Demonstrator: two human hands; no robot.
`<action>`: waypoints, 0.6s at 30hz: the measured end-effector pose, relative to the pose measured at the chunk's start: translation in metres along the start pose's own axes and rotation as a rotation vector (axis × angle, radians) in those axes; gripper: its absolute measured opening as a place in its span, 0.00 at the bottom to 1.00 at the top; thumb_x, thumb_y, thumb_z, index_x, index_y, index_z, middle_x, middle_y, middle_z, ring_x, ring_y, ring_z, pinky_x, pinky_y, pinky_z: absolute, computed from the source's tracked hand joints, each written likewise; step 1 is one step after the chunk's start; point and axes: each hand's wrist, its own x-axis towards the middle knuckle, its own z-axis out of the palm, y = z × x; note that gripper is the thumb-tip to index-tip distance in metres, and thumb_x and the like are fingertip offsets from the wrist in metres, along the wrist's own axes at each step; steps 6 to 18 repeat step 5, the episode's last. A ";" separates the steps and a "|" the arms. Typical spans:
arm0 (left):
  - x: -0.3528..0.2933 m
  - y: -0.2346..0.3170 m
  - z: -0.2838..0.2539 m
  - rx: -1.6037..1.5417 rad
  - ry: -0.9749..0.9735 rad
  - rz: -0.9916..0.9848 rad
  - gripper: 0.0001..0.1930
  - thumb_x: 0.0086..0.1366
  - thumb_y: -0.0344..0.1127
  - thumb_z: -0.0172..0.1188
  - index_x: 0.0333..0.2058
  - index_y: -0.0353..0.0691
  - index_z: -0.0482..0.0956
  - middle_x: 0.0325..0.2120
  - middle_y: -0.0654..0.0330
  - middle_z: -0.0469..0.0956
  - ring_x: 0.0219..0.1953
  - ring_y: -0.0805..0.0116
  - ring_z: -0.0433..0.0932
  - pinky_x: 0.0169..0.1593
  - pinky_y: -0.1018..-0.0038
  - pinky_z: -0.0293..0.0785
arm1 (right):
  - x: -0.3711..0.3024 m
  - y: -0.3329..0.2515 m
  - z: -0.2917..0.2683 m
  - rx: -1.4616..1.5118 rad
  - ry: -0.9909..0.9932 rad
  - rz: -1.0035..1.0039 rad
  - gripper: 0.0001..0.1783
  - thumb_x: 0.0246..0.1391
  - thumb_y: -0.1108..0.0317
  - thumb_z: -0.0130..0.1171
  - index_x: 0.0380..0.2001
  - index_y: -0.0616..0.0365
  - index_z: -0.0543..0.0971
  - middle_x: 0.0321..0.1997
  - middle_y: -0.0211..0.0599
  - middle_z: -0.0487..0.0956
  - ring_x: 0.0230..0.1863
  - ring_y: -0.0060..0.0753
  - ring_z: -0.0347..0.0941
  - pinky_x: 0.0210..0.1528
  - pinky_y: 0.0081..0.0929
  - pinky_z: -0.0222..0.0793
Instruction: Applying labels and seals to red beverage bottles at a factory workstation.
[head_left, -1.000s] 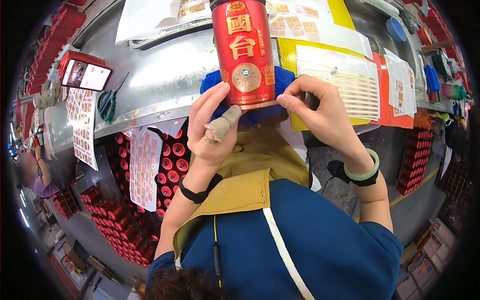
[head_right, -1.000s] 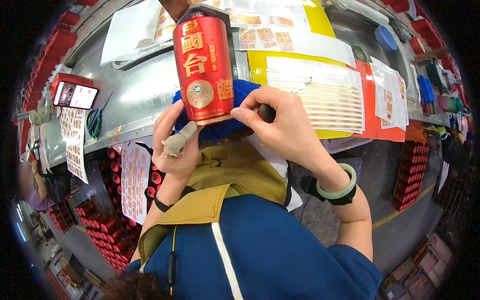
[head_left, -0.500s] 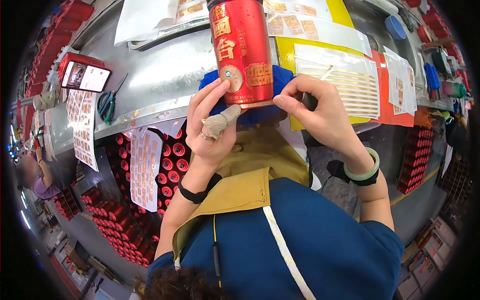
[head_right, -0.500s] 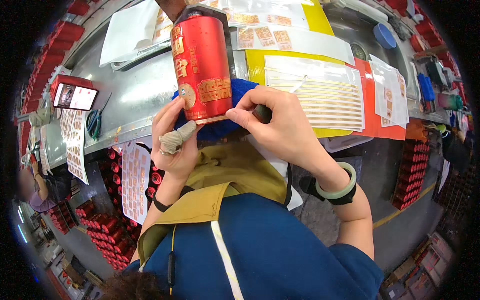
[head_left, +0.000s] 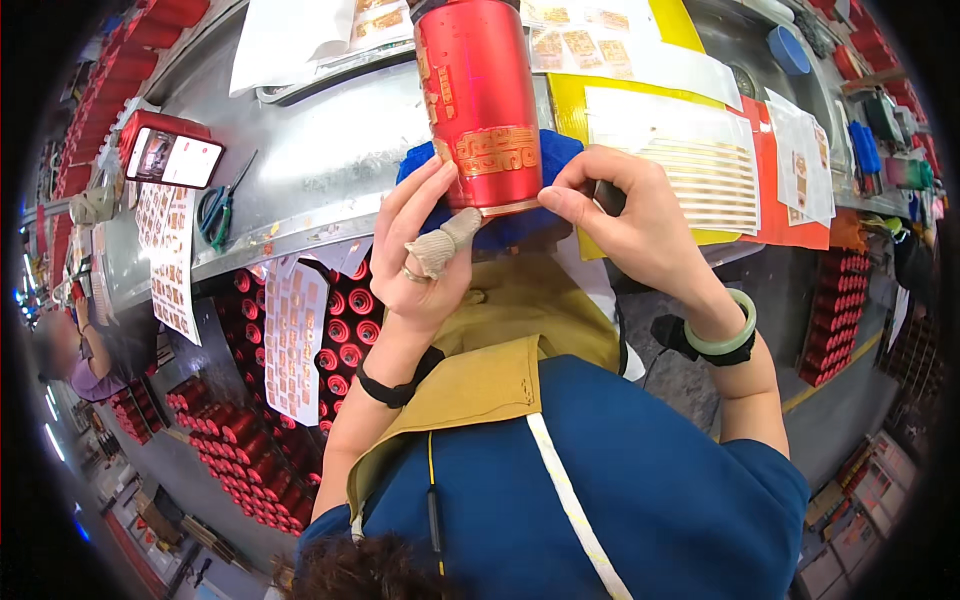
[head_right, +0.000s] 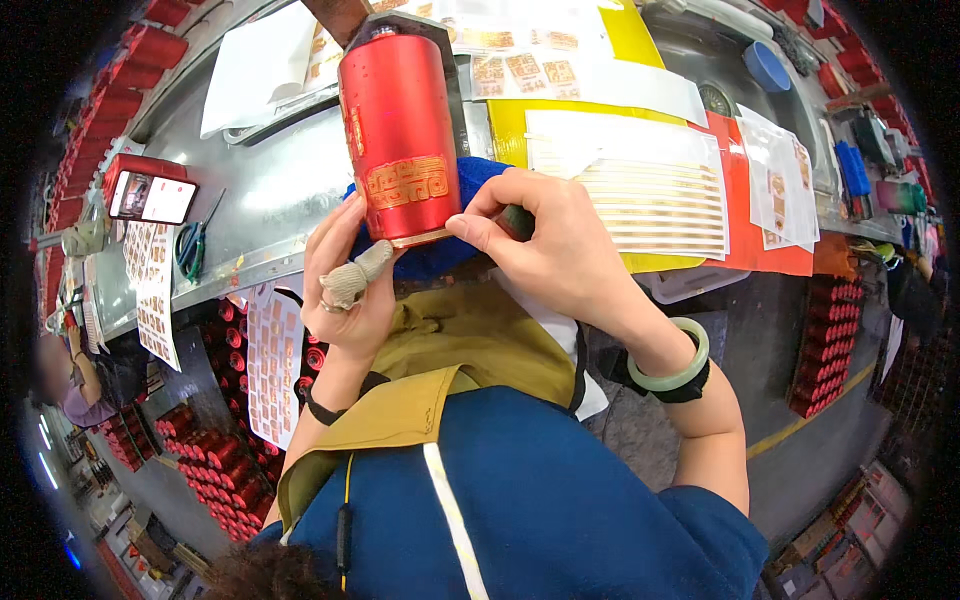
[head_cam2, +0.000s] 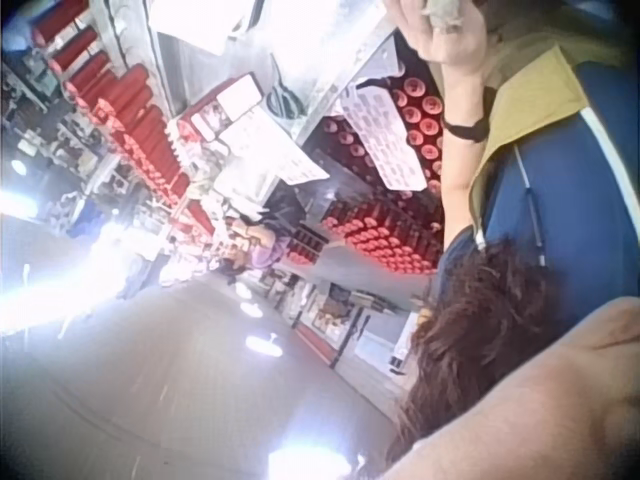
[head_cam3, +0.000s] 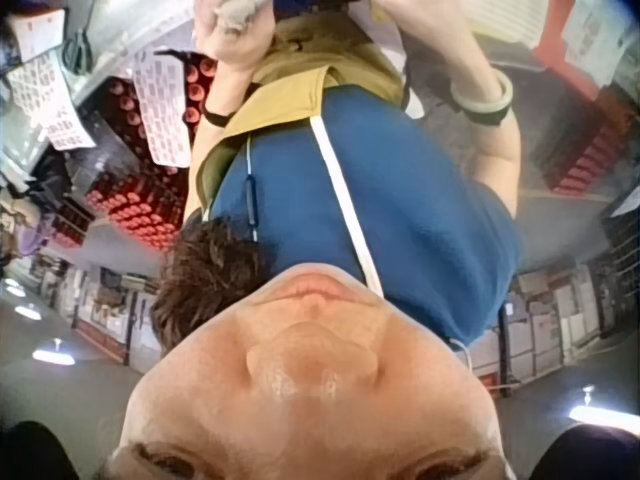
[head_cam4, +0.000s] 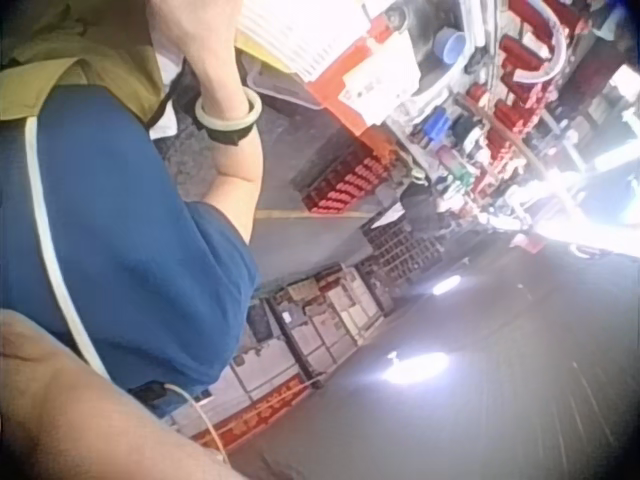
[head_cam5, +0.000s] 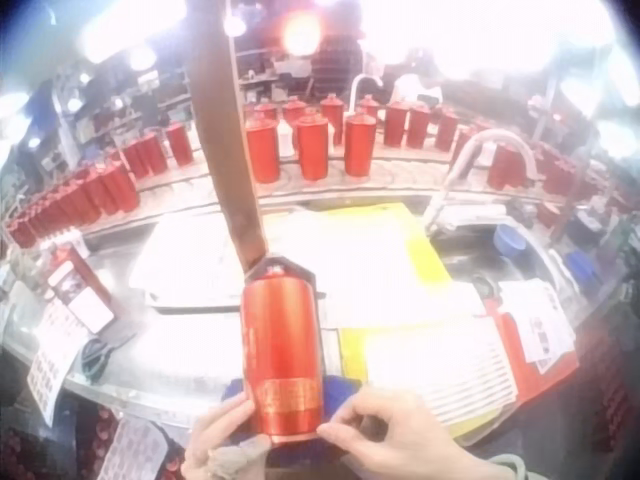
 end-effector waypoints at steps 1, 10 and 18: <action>-0.001 -0.005 0.000 0.075 0.002 0.163 0.18 0.55 0.18 0.72 0.46 0.36 0.86 0.51 0.51 0.83 0.54 0.49 0.82 0.54 0.63 0.83 | 0.000 0.001 0.000 -0.004 -0.004 0.014 0.13 0.58 0.65 0.70 0.31 0.67 0.84 0.19 0.33 0.77 0.21 0.21 0.67 0.27 0.26 0.65; 0.000 0.005 -0.006 0.249 -0.077 0.236 0.18 0.57 0.20 0.72 0.47 0.33 0.85 0.53 0.50 0.83 0.56 0.49 0.80 0.55 0.63 0.82 | 0.000 0.004 0.000 0.016 0.004 -0.004 0.12 0.59 0.65 0.70 0.32 0.66 0.84 0.19 0.33 0.77 0.21 0.21 0.67 0.27 0.26 0.65; 0.000 0.005 -0.006 0.249 -0.077 0.236 0.18 0.57 0.20 0.72 0.47 0.33 0.85 0.53 0.50 0.83 0.56 0.49 0.80 0.55 0.63 0.82 | 0.000 0.004 0.000 0.016 0.004 -0.004 0.12 0.59 0.65 0.70 0.32 0.66 0.84 0.19 0.33 0.77 0.21 0.21 0.67 0.27 0.26 0.65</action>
